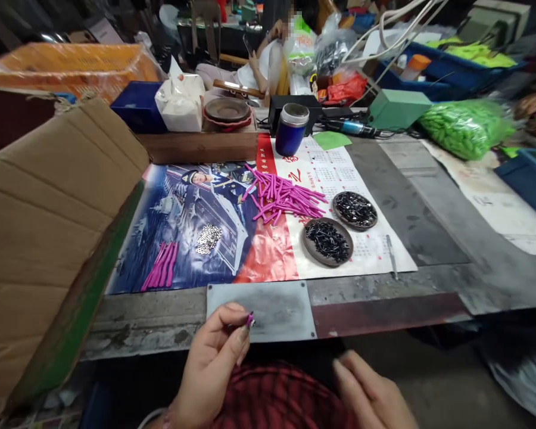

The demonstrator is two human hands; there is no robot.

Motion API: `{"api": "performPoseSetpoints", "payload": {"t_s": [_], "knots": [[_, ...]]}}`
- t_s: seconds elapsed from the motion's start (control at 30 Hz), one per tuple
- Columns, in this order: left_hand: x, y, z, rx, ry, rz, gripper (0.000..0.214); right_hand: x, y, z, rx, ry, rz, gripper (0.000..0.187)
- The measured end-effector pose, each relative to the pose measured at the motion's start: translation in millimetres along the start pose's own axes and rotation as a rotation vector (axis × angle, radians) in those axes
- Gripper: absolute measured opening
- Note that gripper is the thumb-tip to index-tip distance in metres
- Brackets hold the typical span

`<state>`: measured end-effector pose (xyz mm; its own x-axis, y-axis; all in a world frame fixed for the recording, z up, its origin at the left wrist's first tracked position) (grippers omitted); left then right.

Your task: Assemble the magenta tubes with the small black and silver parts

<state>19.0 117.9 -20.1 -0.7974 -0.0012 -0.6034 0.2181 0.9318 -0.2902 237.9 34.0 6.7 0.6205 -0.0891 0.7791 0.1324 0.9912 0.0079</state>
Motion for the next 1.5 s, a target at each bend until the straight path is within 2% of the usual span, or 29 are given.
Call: {"api": "performPoseSetpoints", "payload": {"t_s": [0.07, 0.13, 0.2, 0.27, 0.43, 0.67, 0.8, 0.93, 1.17, 1.37, 1.43, 1.5], "knots": [[-5.9, -6, 0, -0.070, 0.022, 0.021, 0.014, -16, 18, 34, 0.147, 0.078, 0.075, 0.027], [-10.6, -13, -1, -0.137, 0.063, 0.050, 0.010, -24, 32, 68, 0.303, 0.169, 0.032, 0.025], [-13.7, -21, -3, -0.196, 0.114, 0.070, 0.009, -33, 42, 89, 0.388, 0.227, 0.013, 0.033], [-15.8, -28, -4, -0.246, 0.154, 0.076, 0.011, -38, 46, 98, 0.431, 0.254, -0.001, 0.039], [-21.3, -42, 3, -0.325, 0.214, 0.051, 0.012, -39, 40, 91, 0.423, 0.274, -0.037, 0.028], [-30.3, -51, 20, -0.372, 0.222, 0.047, 0.018, -30, 18, 76, 0.416, 0.210, -0.159, 0.009], [-35.7, -54, 27, -0.397, 0.223, 0.071, 0.019, -26, 11, 70, 0.432, 0.166, -0.185, 0.010], [-34.9, -55, 36, -0.373, 0.213, 0.055, 0.016, -24, 7, 70, 0.464, 0.101, -0.317, 0.011], [-37.3, -58, 39, -0.415, 0.218, 0.056, 0.012, -30, 7, 69, 0.516, 0.103, -0.380, 0.032], [-41.2, -60, 40, -0.429, 0.213, 0.063, 0.012, -29, 7, 61, 0.495, 0.120, -0.456, 0.015], [-40.8, -60, 41, -0.425, 0.224, 0.065, 0.011, -28, 8, 62, 0.491, 0.104, -0.447, 0.025], [-39.0, -59, 42, -0.418, 0.230, 0.060, 0.013, -32, 14, 64, 0.456, 0.135, -0.342, 0.036]]}}
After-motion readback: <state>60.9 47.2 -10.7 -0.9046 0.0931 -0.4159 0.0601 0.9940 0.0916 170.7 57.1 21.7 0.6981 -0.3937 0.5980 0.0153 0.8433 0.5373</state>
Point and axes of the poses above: each hand's wrist, its own y-axis towards the middle knuckle, its own x-axis out of the back of the hand, z = x × y, the point moved 7 cm from there along y, towards the middle knuckle, and after that the axes turned 13 degrees about -y, right-handed, at the moved point
